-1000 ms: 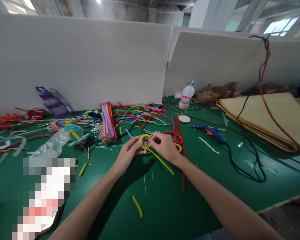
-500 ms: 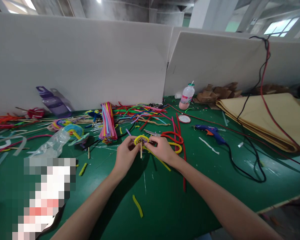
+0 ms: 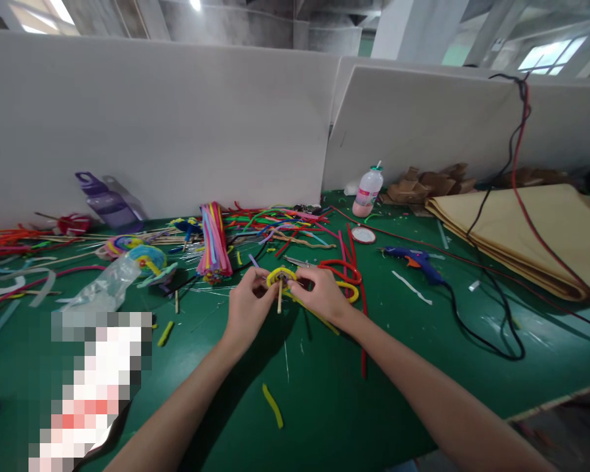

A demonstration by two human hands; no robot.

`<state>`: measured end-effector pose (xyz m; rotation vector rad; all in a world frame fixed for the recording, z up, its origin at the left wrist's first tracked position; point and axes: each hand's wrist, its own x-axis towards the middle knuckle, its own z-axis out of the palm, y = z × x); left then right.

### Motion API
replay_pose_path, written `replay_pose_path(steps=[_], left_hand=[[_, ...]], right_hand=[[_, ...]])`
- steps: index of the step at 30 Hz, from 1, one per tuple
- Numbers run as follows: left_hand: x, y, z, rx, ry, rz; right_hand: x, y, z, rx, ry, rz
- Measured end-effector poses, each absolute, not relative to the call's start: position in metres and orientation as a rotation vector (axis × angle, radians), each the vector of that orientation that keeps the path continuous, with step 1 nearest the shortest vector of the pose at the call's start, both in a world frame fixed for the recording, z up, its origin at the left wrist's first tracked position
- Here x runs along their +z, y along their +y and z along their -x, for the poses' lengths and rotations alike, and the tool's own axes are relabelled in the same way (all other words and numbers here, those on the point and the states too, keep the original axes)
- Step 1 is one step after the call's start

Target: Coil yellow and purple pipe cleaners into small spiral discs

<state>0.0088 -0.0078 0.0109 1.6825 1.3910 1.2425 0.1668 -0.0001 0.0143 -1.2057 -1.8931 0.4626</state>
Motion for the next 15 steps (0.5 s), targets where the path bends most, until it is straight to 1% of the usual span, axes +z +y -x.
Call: replay_pose_path(steps=[7, 15], left_hand=[[0.0108, -0.0124, -0.0125, 1.25, 1.314, -1.898], [0.012, -0.0159, -0.0087, 1.283, 1.372, -2.048]], right_hand=[[0.0183, -0.0006, -0.172, 0.358, -1.905, 1.186], [0.0107, -0.003, -0.1638, 0.262, -1.912, 1.202]])
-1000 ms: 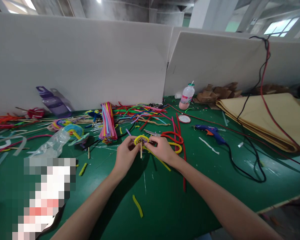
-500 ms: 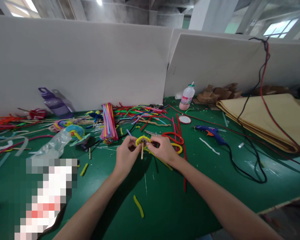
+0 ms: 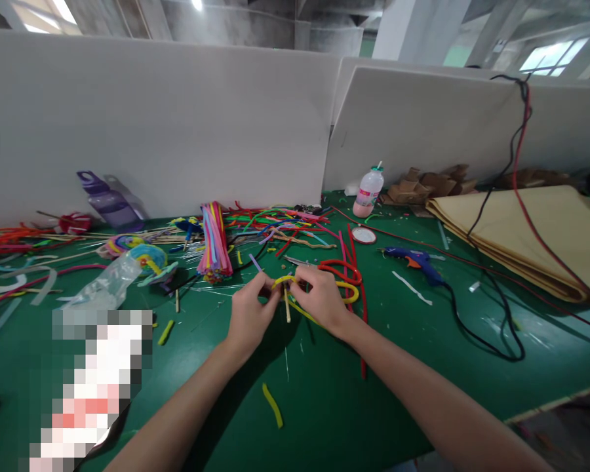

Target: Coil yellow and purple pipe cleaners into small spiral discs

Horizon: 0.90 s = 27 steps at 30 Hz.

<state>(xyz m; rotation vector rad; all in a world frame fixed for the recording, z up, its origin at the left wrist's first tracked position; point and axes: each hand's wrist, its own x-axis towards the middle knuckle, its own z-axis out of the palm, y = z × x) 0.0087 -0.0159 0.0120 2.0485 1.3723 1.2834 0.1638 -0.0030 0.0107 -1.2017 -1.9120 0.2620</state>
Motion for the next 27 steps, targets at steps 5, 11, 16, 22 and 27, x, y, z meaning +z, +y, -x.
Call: replay_pose_path(steps=[5, 11, 16, 22, 27], left_hand=[[0.009, -0.014, -0.007, 1.264, 1.385, -2.099], [0.012, -0.012, -0.008, 1.281, 1.358, -2.16], [0.021, -0.014, -0.012, 1.373, 1.402, -1.807], [0.029, -0.029, -0.029, 0.845, 0.8, -1.079], [0.029, -0.032, -0.03, 0.871, 0.728, -0.946]], right_hand=[[0.013, -0.003, -0.167, 0.314, -1.932, 1.191], [0.016, -0.001, -0.172, 0.188, -1.872, 1.057], [0.022, 0.002, -0.179, 0.102, -1.588, 0.989], [0.021, 0.003, -0.179, 0.007, -1.545, 0.963], [0.018, 0.002, -0.175, 0.038, -1.59, 0.962]])
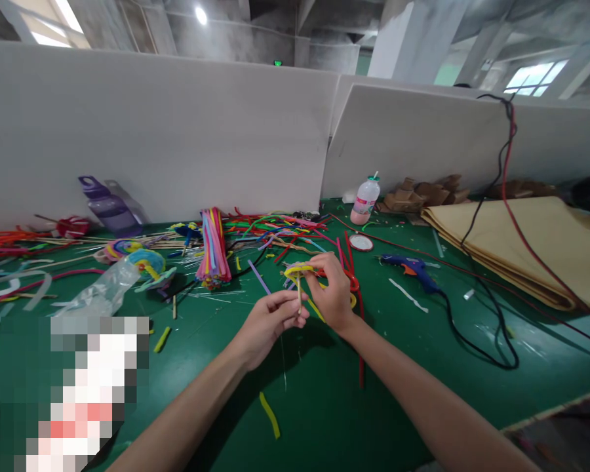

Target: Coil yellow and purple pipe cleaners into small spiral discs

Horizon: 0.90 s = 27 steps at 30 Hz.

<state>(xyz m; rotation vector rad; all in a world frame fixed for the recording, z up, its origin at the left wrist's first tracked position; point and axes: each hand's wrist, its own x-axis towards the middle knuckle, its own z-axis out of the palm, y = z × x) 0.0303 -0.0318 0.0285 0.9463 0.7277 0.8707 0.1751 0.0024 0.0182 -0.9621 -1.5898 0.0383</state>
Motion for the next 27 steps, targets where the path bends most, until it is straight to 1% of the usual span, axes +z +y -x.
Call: replay_pose_path(steps=[5, 11, 23, 27], left_hand=[[0.024, -0.025, -0.025, 0.951, 0.79, -1.042], [0.02, -0.021, -0.023, 0.952, 0.823, -1.165], [0.021, -0.022, -0.025, 0.969, 0.899, -1.358], [0.018, -0.018, -0.022, 1.061, 1.01, -1.482]], right_hand=[[0.024, 0.001, -0.176, 0.095, -1.679, 1.016], [0.028, 0.0, -0.181, 0.161, -1.831, 0.966], [0.023, -0.001, -0.182, 0.16, -1.851, 0.999], [0.028, 0.003, -0.185, 0.235, -1.887, 0.928]])
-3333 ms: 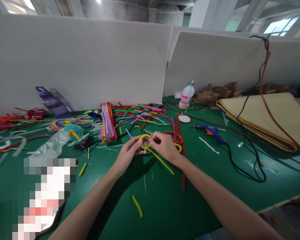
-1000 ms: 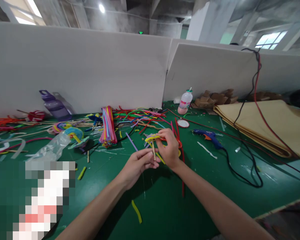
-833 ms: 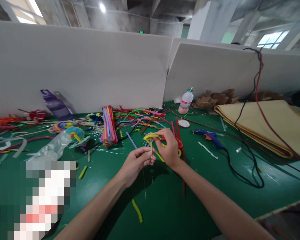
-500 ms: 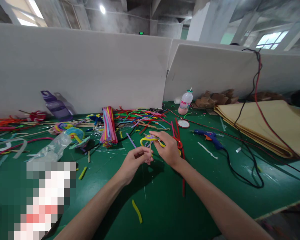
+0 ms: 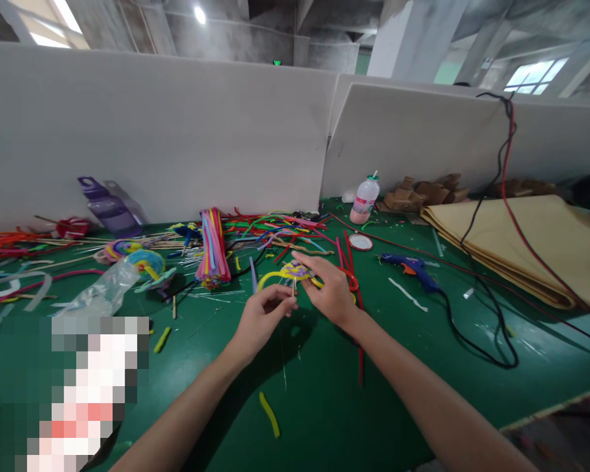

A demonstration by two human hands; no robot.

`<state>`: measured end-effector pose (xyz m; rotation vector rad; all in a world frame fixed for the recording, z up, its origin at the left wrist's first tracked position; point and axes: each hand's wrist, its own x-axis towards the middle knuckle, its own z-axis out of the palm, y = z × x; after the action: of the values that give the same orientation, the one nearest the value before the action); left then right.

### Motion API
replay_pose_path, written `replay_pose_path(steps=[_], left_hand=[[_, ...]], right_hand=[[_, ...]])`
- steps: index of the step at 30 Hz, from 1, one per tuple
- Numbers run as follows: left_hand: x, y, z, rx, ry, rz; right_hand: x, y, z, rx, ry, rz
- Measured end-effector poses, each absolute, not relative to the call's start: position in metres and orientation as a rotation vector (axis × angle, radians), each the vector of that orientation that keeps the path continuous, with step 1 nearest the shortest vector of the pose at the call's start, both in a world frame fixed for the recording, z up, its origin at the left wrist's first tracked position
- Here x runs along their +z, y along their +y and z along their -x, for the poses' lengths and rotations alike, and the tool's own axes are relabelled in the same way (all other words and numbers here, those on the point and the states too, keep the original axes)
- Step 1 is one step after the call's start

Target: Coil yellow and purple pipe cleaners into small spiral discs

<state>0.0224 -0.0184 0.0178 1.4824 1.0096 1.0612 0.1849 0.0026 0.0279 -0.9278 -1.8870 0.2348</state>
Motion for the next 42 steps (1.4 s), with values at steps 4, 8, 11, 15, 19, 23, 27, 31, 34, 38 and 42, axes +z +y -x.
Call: replay_pose_path(steps=[4, 8, 11, 15, 19, 23, 27, 31, 34, 38, 42], left_hand=[[0.013, -0.014, -0.017, 1.272, 1.177, -1.608], [0.01, -0.009, -0.012, 1.336, 1.226, -1.682], [0.009, -0.006, -0.008, 1.368, 1.279, -1.796], [0.007, -0.005, -0.003, 1.365, 1.302, -1.938], [0.007, -0.004, -0.001, 1.365, 1.281, -1.879], [0.013, -0.002, -0.005, 1.4, 1.171, -1.503], [0.019, -0.001, -0.007, 1.284, 0.89, -1.017], [0.021, -0.004, -0.006, 1.23, 0.84, -0.897], [0.021, -0.006, -0.006, 1.243, 0.838, -0.833], [0.021, -0.007, -0.008, 1.286, 0.774, -0.78], [0.02, -0.009, -0.012, 1.264, 0.716, -0.646]], right_hand=[[0.03, 0.01, -0.188, 0.492, -1.7, 0.973], [0.031, 0.014, -0.188, 0.98, -1.362, 0.998], [0.032, 0.012, -0.186, 1.36, -1.22, 0.912], [0.033, 0.006, -0.182, 1.831, -1.245, 0.709], [0.031, 0.004, -0.179, 1.903, -1.249, 0.633], [0.029, 0.005, -0.18, 1.774, -1.336, 0.682], [0.029, 0.005, -0.181, 1.705, -1.375, 0.698], [0.029, 0.004, -0.18, 1.68, -1.363, 0.683], [0.028, 0.005, -0.18, 1.669, -1.354, 0.736], [0.024, 0.006, -0.177, 1.593, -1.353, 0.817], [0.02, 0.006, -0.172, 1.662, -1.251, 0.808]])
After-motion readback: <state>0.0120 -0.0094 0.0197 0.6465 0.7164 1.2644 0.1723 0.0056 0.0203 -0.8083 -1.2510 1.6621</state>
